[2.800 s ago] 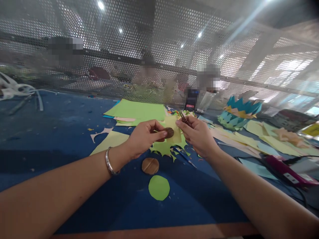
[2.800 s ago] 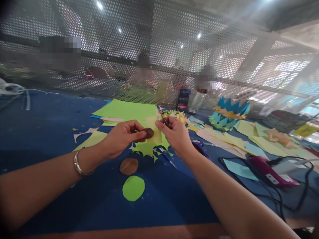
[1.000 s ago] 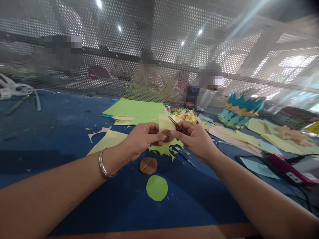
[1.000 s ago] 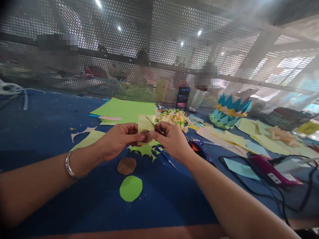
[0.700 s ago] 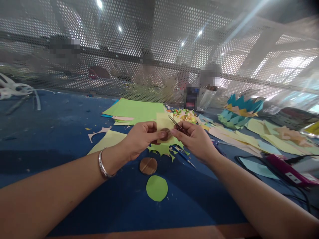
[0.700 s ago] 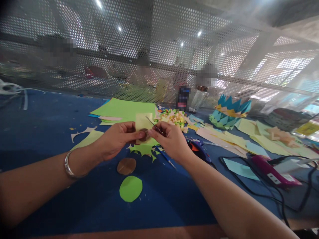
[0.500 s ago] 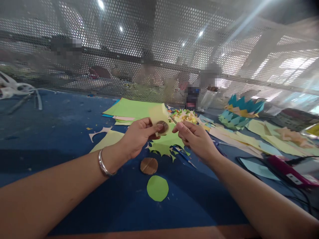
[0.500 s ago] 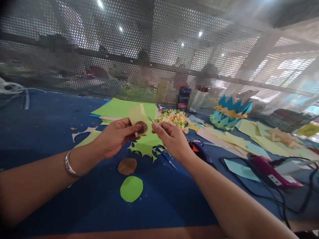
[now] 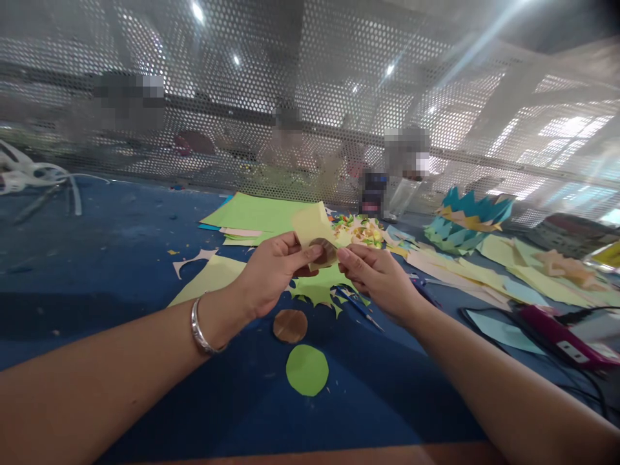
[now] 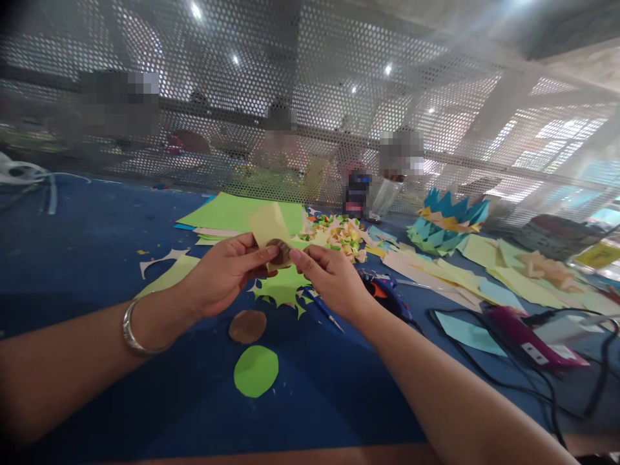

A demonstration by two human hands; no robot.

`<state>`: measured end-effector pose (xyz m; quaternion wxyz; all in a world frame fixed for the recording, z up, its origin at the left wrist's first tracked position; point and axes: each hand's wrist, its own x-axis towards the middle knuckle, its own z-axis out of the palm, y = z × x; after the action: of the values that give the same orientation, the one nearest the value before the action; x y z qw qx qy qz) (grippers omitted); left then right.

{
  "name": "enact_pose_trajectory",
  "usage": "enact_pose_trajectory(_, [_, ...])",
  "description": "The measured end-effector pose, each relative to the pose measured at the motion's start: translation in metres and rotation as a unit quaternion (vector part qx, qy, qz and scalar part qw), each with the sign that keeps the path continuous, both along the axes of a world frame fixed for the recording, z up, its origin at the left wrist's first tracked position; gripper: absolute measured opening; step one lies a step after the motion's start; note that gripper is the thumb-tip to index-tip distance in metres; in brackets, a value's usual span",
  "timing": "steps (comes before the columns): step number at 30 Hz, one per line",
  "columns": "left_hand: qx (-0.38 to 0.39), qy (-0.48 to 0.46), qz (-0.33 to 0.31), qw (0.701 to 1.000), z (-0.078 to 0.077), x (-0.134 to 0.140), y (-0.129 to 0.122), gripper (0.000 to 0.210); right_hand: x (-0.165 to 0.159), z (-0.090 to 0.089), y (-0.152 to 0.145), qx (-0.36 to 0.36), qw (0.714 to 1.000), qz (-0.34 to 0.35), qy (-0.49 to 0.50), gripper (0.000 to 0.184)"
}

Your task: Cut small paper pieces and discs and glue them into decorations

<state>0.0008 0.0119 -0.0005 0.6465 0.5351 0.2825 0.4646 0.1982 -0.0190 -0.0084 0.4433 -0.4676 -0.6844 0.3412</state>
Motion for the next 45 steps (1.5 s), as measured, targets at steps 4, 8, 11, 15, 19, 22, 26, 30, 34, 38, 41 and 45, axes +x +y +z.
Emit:
enact_pose_trajectory(4, [0.007,-0.006,-0.014,1.0,-0.001,-0.001,0.0,0.025,-0.002,0.001,-0.002,-0.012,0.999,0.014,0.028,0.05])
enact_pose_trajectory(8, [0.006,-0.019,-0.026,0.999,-0.002,-0.001,0.0,0.017,-0.004,0.004,-0.003,-0.036,0.996,0.035,0.068,0.049])
enact_pose_trajectory(11, [0.005,-0.024,-0.029,0.999,-0.002,-0.001,0.0,0.015,-0.004,0.005,-0.004,-0.045,0.995,0.036,0.078,0.049])
enact_pose_trajectory(15, [0.01,-0.021,-0.035,0.999,-0.001,-0.001,0.0,0.016,-0.004,0.006,-0.005,-0.041,0.996,0.032,0.074,0.051])
enact_pose_trajectory(19, [0.004,-0.03,-0.036,0.999,0.0,-0.001,-0.001,0.014,-0.004,0.007,-0.005,-0.043,0.996,0.029,0.066,0.052])
enact_pose_trajectory(22, [-0.003,-0.039,-0.042,0.998,0.001,-0.001,-0.001,0.013,-0.003,0.007,-0.004,-0.046,0.996,0.03,0.066,0.053])
enact_pose_trajectory(26, [-0.01,-0.047,-0.046,0.998,0.0,-0.001,-0.002,0.014,-0.003,0.007,-0.005,-0.059,0.995,0.032,0.074,0.053])
enact_pose_trajectory(30, [-0.006,-0.048,-0.047,0.998,0.0,0.0,-0.003,0.014,-0.005,0.009,-0.006,-0.075,0.992,0.034,0.095,0.053])
enact_pose_trajectory(34, [-0.001,-0.044,-0.044,0.998,0.001,0.0,-0.003,0.015,-0.005,0.01,-0.006,-0.081,0.991,0.033,0.099,0.053])
enact_pose_trajectory(38, [0.021,-0.022,-0.036,0.999,0.0,0.0,-0.002,0.016,-0.001,0.008,-0.003,-0.06,0.996,0.033,0.059,0.053])
enact_pose_trajectory(41, [0.043,-0.008,-0.022,0.999,-0.001,-0.001,0.0,0.014,0.003,0.006,-0.001,-0.039,0.999,0.027,0.014,0.053])
enact_pose_trajectory(45, [0.046,0.01,-0.01,0.999,-0.001,-0.002,0.001,0.017,0.005,0.005,0.001,-0.021,0.999,0.025,-0.016,0.054])
